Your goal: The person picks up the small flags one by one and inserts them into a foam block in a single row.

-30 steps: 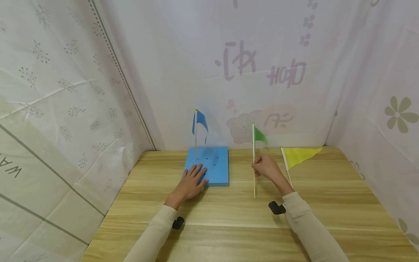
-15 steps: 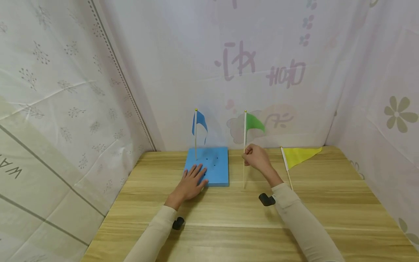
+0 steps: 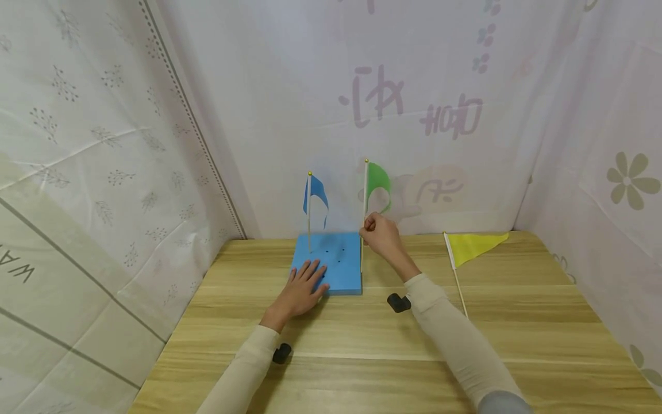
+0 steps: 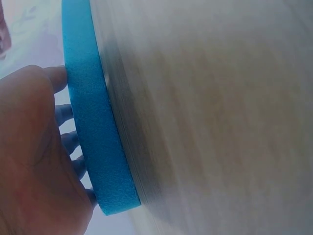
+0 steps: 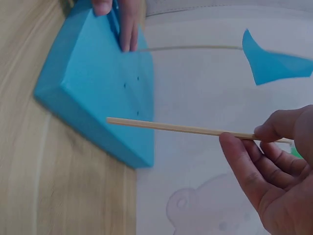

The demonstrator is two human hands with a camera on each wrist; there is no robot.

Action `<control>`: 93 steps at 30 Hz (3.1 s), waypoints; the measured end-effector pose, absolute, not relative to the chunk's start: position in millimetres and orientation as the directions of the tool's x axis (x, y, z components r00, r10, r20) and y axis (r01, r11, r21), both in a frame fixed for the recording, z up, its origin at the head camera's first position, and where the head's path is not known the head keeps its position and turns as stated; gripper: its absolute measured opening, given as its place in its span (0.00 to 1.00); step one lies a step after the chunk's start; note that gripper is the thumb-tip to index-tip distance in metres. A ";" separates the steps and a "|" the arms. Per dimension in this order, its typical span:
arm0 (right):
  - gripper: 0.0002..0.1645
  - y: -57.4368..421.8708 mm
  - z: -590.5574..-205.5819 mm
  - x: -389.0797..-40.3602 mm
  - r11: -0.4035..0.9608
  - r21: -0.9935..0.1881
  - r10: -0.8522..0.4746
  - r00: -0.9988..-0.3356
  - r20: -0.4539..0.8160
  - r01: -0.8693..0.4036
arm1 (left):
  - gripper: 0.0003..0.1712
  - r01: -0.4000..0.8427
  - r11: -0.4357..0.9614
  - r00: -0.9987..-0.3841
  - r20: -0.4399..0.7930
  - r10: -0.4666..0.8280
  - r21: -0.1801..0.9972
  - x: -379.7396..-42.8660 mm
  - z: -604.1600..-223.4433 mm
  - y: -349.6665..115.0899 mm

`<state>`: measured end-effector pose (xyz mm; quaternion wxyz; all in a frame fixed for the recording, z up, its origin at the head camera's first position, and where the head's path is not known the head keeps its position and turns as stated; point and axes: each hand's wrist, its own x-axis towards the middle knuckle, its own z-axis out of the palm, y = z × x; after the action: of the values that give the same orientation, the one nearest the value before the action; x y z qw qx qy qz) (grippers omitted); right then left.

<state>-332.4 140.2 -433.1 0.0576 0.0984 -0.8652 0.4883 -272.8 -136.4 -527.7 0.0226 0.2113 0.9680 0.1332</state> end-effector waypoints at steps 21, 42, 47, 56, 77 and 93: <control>0.07 80.0 -421.2 -360.8 0.518 -0.784 -0.108 -0.936 0.335 -0.341 | 0.38 0.385 0.882 -0.916 0.000 0.400 0.273 -275.7 -532.6 -138.2; 0.07 49.6 -426.7 -368.1 0.555 -0.743 -0.160 -0.925 0.345 -0.373 | 0.38 0.396 0.875 -0.911 0.001 0.412 0.277 -276.7 -531.9 -138.9; 0.08 47.3 -430.8 -366.8 0.562 -0.737 -0.179 -0.924 0.337 -0.377 | 0.38 0.398 0.874 -0.912 0.017 0.410 0.277 -277.0 -534.8 -139.0; 0.07 43.2 -444.6 -364.2 0.619 -0.693 -0.206 -0.928 0.312 -0.370 | 0.37 0.399 0.871 -0.912 0.024 0.410 0.287 -274.5 -530.5 -137.9; 0.07 54.1 -443.4 -363.2 0.600 -0.717 -0.189 -0.934 0.304 -0.355 | 0.36 0.386 0.878 -0.917 0.013 0.399 0.283 -270.1 -519.9 -134.6; 0.07 108.6 -448.7 -354.9 0.591 -0.720 -0.175 -0.929 0.325 -0.363 | 0.36 0.397 0.873 -0.913 0.023 0.408 0.284 -267.4 -517.3 -134.9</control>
<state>-354.9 108.6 -448.7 0.1107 0.1520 -0.8850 0.4259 -267.4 -134.9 -517.3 0.0189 0.2078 0.9675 0.1426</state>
